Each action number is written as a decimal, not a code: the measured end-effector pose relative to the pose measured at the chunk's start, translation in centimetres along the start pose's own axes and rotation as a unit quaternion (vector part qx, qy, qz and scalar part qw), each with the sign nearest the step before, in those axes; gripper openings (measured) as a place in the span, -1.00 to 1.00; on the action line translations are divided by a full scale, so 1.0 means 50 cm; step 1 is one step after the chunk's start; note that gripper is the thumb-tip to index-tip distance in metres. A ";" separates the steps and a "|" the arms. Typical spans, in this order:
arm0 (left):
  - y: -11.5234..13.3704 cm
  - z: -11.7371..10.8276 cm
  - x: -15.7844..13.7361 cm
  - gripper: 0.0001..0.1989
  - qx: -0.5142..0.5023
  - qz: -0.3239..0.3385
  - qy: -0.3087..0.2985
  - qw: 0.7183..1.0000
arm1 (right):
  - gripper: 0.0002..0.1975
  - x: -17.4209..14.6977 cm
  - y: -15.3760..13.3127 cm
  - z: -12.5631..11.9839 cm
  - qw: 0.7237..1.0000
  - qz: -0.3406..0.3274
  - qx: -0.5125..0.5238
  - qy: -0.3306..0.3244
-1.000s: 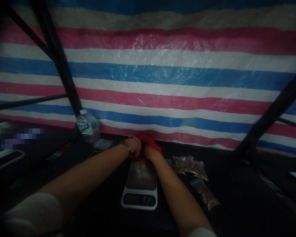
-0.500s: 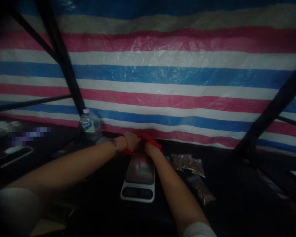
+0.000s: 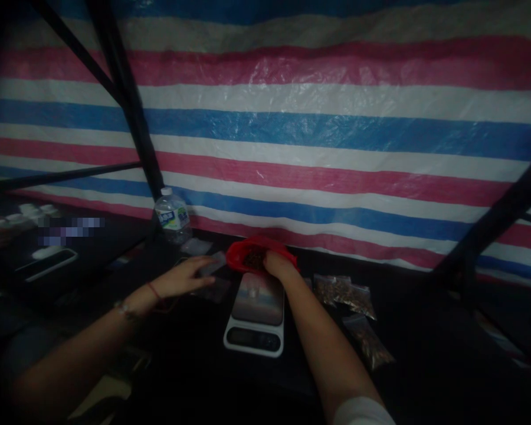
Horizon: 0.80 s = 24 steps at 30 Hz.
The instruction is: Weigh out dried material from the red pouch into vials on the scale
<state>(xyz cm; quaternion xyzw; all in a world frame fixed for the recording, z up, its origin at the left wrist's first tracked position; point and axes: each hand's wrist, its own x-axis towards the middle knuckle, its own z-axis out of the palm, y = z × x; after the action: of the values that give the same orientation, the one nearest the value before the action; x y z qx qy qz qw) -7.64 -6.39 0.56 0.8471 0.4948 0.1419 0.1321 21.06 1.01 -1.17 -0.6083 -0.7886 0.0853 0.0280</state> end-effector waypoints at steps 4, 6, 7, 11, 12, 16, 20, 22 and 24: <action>-0.070 -0.005 -0.053 -0.40 0.053 -0.175 0.071 0.981 | -0.65 0.006 0.003 0.011 1.000 -0.021 -0.006 -0.012; -0.091 0.004 -0.070 -0.34 0.082 -0.230 0.078 0.967 | -0.64 0.007 0.002 0.014 1.000 -0.029 0.001 -0.012; -0.096 0.011 -0.075 -0.29 0.090 -0.255 0.069 0.960 | -0.63 0.007 0.002 0.014 0.999 -0.030 0.008 -0.008; -0.087 0.040 -0.070 -0.16 0.125 -0.322 0.023 0.938 | -0.62 0.004 0.004 0.009 0.999 -0.014 0.036 0.009; -0.081 0.045 -0.066 -0.17 0.134 -0.331 0.021 0.934 | -0.62 0.003 0.005 0.007 0.999 -0.011 0.039 0.010; -0.057 0.052 -0.057 -0.24 0.138 -0.375 0.046 0.916 | -0.65 -0.003 0.006 0.001 0.999 -0.007 0.038 0.015; -0.051 0.050 -0.058 -0.25 0.134 -0.384 0.065 0.911 | -0.67 -0.003 0.003 0.000 0.999 -0.015 0.029 0.007; -0.054 0.051 -0.057 -0.26 0.137 -0.383 0.065 0.911 | -0.67 -0.002 0.002 0.001 0.999 -0.015 0.028 0.006; -0.057 0.053 -0.055 -0.28 0.144 -0.386 0.062 0.909 | -0.67 -0.002 0.003 0.001 0.999 -0.012 0.027 0.017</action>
<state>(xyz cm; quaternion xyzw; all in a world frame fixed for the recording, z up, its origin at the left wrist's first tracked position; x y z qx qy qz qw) -10.23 -7.64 -3.22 0.5896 0.8052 0.0595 0.0226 21.22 0.96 -1.22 -0.5994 -0.7924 0.0964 0.0587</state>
